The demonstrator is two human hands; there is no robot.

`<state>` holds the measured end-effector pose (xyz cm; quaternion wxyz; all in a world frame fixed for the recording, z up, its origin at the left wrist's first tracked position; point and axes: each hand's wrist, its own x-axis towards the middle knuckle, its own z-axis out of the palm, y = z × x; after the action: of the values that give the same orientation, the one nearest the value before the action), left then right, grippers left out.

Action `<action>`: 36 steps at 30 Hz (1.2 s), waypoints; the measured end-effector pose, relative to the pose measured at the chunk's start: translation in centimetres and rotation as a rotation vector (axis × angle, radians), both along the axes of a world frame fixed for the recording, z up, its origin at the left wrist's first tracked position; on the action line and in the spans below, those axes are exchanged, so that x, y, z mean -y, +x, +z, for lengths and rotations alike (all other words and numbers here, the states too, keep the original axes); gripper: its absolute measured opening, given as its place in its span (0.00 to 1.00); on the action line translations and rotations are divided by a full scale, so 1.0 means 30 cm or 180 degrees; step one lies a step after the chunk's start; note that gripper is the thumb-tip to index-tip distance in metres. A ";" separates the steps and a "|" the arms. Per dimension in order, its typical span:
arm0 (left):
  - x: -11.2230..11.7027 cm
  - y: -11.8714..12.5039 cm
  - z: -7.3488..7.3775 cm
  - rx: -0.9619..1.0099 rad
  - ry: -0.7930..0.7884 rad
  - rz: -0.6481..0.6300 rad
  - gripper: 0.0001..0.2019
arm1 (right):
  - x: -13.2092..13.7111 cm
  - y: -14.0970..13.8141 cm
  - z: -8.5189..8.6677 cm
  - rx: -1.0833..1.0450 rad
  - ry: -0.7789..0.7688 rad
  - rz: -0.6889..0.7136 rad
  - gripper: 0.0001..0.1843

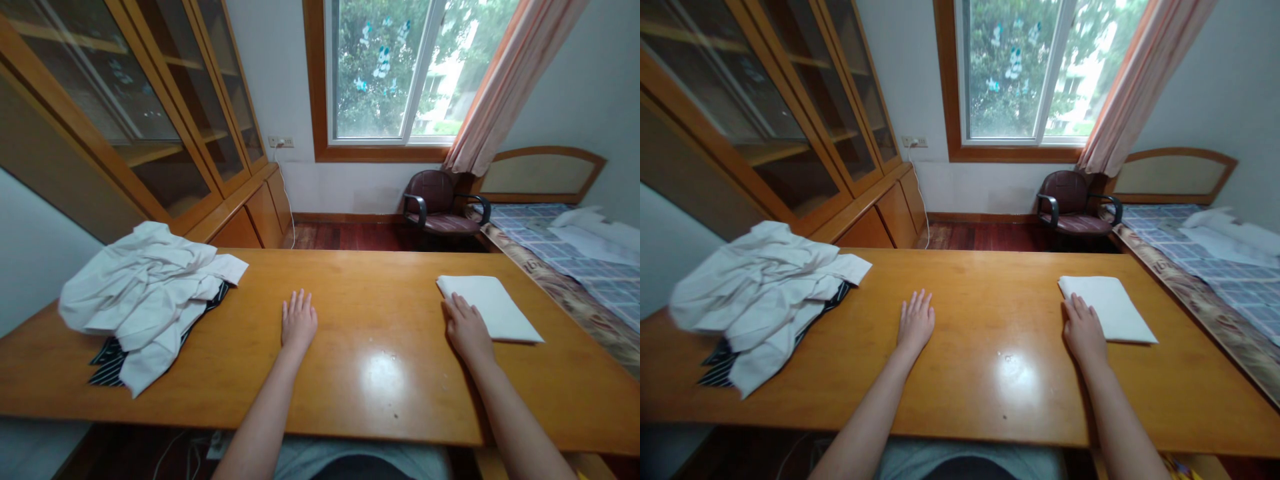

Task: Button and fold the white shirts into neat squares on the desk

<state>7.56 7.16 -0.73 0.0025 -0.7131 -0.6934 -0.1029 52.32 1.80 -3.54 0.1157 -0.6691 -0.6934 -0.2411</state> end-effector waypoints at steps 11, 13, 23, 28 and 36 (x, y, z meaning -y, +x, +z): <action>-0.001 -0.001 -0.009 0.0053 0.0023 -0.0005 0.26 | -0.017 -0.007 -0.010 -0.0148 0.0045 -0.0010 0.25; -0.001 -0.001 -0.009 0.0060 0.0034 -0.0010 0.26 | -0.018 -0.011 -0.006 -0.0141 0.0051 -0.0037 0.24; -0.003 -0.007 -0.014 0.0190 0.0060 -0.0039 0.25 | -0.007 -0.106 0.024 -0.0255 0.0197 0.0121 0.20; -0.015 -0.045 -0.043 0.0509 0.0240 -0.0203 0.24 | -0.005 -0.232 0.013 -0.0504 0.0064 0.0672 0.19; -0.107 -0.373 0.077 0.0673 0.1341 0.0030 0.18 | -0.002 -0.441 0.000 -0.1146 -0.0367 0.1040 0.21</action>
<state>-3.64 10.36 1.58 0.0791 -0.6789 -0.6564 -0.3195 39.10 1.86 -3.53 0.2364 -0.5858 -0.7732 -0.0562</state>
